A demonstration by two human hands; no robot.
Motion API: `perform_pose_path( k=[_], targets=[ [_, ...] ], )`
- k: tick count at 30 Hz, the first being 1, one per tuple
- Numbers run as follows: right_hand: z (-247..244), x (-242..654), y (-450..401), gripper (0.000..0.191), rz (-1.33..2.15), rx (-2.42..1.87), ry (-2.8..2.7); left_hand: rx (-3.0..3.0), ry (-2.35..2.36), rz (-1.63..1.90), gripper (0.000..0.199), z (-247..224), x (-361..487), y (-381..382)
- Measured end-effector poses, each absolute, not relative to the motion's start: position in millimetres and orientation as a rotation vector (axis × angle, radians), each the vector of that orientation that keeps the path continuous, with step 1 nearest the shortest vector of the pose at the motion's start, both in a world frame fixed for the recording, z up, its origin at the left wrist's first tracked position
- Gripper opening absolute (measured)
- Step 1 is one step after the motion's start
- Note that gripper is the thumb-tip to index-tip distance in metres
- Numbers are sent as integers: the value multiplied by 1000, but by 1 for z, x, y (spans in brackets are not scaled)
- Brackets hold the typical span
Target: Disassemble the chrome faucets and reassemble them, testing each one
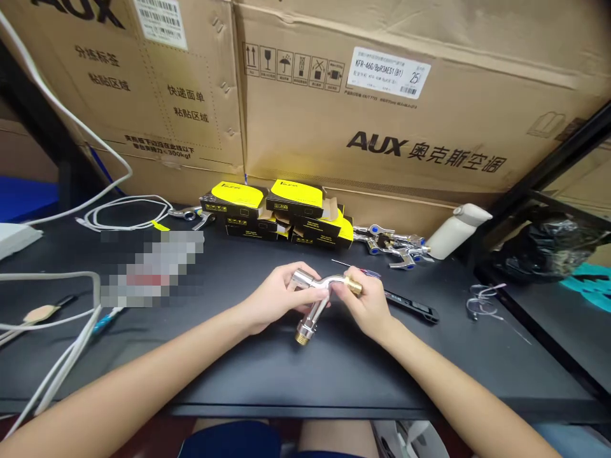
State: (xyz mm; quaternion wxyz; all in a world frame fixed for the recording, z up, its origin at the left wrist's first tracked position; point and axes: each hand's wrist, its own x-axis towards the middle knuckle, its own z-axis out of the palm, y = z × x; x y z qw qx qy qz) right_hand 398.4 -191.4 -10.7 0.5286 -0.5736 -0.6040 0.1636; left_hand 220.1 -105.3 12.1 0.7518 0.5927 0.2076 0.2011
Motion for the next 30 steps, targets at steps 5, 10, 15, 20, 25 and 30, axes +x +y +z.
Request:
perform_pose_path(
  k=[5,10,15,20,25,30],
  targets=[
    [-2,407,-187,42,849,-1292,-1285,1314,534,519,33,12,219,-98],
    [2,403,-184,34,1090,-1222,-1111,1399,591,580,34,14,218,-95],
    [3,403,-184,37,1188,-1196,-1015,1411,584,578,34,14,218,-94],
    [-2,405,-184,30,1007,-1231,-1117,1506,570,617,31,14,218,-94],
    [-4,413,-187,15,132,-1237,-1489,1220,668,715,36,15,217,-83],
    [-12,426,-178,21,373,-1358,-1369,868,736,875,22,10,216,-61]
  ],
)
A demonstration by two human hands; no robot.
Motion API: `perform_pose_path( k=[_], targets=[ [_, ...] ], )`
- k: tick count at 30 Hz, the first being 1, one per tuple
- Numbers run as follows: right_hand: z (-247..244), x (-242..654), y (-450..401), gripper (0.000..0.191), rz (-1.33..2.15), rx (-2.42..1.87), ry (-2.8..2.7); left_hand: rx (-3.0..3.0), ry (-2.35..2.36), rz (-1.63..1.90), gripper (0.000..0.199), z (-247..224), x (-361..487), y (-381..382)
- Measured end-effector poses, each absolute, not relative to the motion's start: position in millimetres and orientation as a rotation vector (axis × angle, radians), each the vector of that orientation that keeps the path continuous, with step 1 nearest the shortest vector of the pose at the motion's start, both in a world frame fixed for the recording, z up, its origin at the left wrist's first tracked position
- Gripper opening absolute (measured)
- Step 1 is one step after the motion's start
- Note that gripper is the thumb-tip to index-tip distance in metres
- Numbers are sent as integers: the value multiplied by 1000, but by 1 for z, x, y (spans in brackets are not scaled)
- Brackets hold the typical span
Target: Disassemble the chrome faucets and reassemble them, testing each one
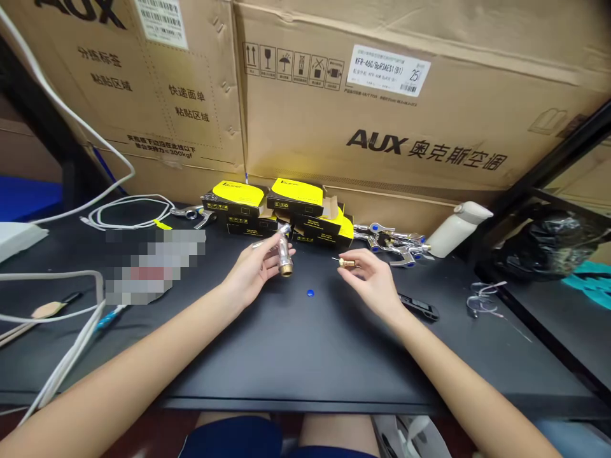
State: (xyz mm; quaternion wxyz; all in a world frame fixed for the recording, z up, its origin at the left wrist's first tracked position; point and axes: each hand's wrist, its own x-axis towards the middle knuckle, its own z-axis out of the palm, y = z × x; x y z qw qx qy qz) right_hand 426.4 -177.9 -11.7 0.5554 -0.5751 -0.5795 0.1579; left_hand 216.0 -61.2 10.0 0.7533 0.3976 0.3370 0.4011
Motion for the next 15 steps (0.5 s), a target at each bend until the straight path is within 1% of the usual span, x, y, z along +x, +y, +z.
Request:
perform_pose_path(
  k=[2,4,7,10,15],
  targets=[
    [-18,430,-172,28,559,-1378,-1260,790,750,881,17,9,216,-57],
    [-22,432,-168,31,623,-1386,-1200,750,756,883,13,10,216,-57],
    [-25,435,-166,29,498,-1457,-1273,739,747,873,5,11,216,-60],
    [-24,437,-168,27,318,-1533,-1383,783,721,861,7,10,216,-63],
    [-25,437,-168,24,365,-1516,-1409,834,688,819,6,6,218,-64]
  ],
)
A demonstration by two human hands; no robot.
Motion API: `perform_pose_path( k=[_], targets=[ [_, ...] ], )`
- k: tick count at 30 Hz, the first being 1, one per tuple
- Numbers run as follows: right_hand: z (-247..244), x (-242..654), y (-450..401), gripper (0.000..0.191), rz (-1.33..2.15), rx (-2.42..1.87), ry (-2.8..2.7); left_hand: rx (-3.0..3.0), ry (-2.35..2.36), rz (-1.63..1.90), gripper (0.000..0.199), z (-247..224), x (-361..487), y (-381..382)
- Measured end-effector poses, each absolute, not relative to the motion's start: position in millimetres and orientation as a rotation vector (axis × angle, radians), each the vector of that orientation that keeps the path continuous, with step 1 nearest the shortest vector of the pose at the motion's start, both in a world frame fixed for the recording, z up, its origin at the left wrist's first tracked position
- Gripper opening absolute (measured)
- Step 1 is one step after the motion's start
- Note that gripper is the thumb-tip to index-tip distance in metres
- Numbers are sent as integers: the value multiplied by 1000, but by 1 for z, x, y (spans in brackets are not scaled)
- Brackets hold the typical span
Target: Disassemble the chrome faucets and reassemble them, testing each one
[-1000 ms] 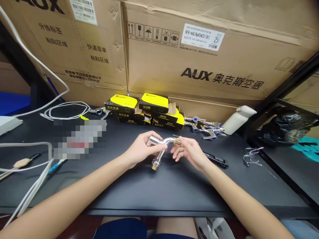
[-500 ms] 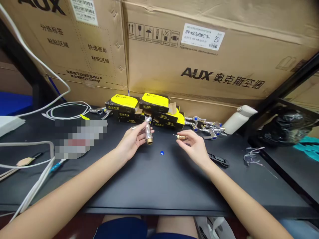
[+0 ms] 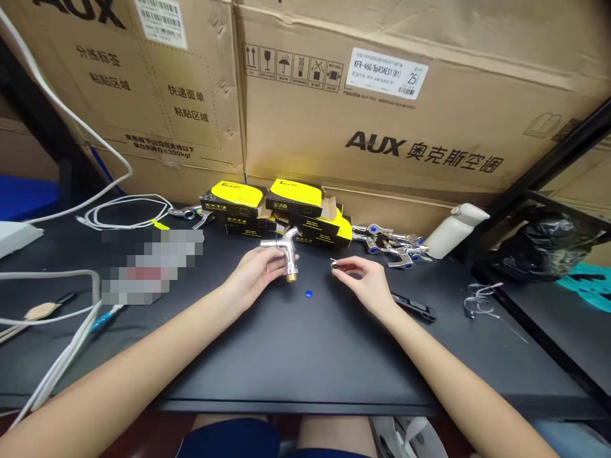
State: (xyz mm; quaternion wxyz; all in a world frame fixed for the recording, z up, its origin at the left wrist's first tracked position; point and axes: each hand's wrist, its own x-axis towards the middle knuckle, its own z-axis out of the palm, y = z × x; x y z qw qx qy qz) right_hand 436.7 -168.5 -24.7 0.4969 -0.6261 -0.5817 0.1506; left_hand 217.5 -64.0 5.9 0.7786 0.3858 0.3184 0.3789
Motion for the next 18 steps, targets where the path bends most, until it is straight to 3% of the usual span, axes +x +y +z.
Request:
perform_pose_path(
  k=[8,12,18],
  targets=[
    [-29,435,-166,28,332,-1544,-1459,1006,703,786,31,4,218,-68],
    [-15,426,-172,28,286,-1481,-1314,1356,709,969,38,5,217,-73],
    [2,404,-183,56,1450,-1046,-1000,2422,624,1176,35,1,213,-87]
  ],
)
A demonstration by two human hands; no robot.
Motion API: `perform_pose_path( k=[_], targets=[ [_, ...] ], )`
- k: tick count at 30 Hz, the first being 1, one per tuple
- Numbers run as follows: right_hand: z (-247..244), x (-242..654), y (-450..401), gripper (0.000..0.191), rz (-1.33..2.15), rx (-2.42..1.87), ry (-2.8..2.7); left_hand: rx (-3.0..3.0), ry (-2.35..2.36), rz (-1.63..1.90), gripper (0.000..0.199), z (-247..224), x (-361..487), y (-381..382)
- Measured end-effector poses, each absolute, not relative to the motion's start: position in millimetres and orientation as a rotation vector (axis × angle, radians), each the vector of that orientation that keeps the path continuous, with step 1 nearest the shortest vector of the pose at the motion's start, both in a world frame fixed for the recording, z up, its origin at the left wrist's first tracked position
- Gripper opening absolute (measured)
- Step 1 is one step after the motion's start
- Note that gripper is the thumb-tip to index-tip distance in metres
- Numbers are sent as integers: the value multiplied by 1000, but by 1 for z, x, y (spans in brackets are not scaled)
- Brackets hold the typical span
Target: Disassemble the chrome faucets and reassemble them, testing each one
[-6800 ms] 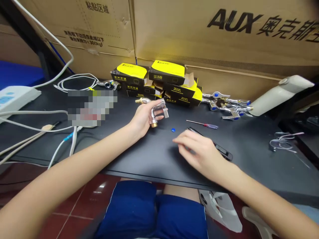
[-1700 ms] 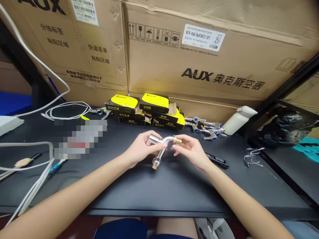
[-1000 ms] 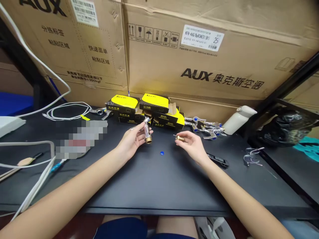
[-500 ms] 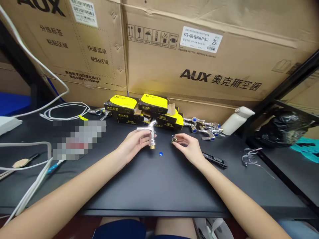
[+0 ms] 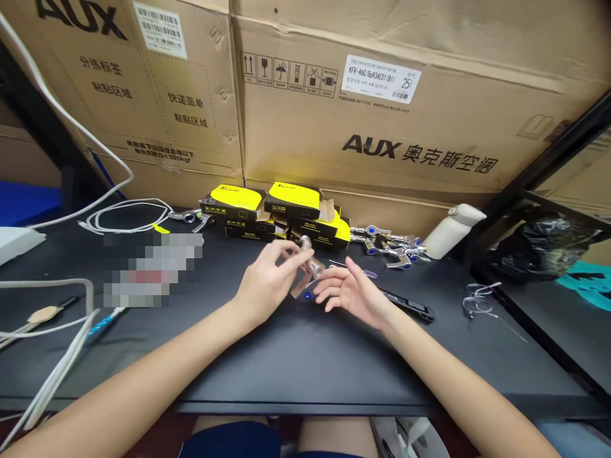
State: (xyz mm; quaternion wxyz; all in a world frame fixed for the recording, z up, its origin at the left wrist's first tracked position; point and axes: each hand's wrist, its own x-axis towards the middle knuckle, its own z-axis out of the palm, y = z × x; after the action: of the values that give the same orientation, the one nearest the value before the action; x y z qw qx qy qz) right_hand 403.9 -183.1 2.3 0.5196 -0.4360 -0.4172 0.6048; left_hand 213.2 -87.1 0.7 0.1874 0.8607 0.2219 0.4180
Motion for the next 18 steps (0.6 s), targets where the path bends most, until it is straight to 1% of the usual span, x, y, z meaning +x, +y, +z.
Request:
perform_pose_path(
  k=[2,4,6,8,11,14,18],
  targets=[
    [1,397,-185,47,1540,-988,-1016,2619,638,1140,39,-4,214,-91],
    [-4,390,-185,39,1422,-1045,-1071,2685,662,1116,42,-9,215,-94],
    [-10,386,-185,38,1266,-1112,-1125,2639,649,1088,44,-11,217,-96],
    [-15,384,-184,35,1143,-1143,-1169,2485,591,1034,45,-9,218,-96],
    [-18,387,-186,36,961,-1235,-1251,2096,507,839,46,-1,218,-95],
    [-17,392,-189,35,742,-1323,-1433,1724,497,714,43,7,220,-95],
    [-15,400,-191,25,183,-1217,-1753,1522,540,708,40,12,222,-100]
  ],
)
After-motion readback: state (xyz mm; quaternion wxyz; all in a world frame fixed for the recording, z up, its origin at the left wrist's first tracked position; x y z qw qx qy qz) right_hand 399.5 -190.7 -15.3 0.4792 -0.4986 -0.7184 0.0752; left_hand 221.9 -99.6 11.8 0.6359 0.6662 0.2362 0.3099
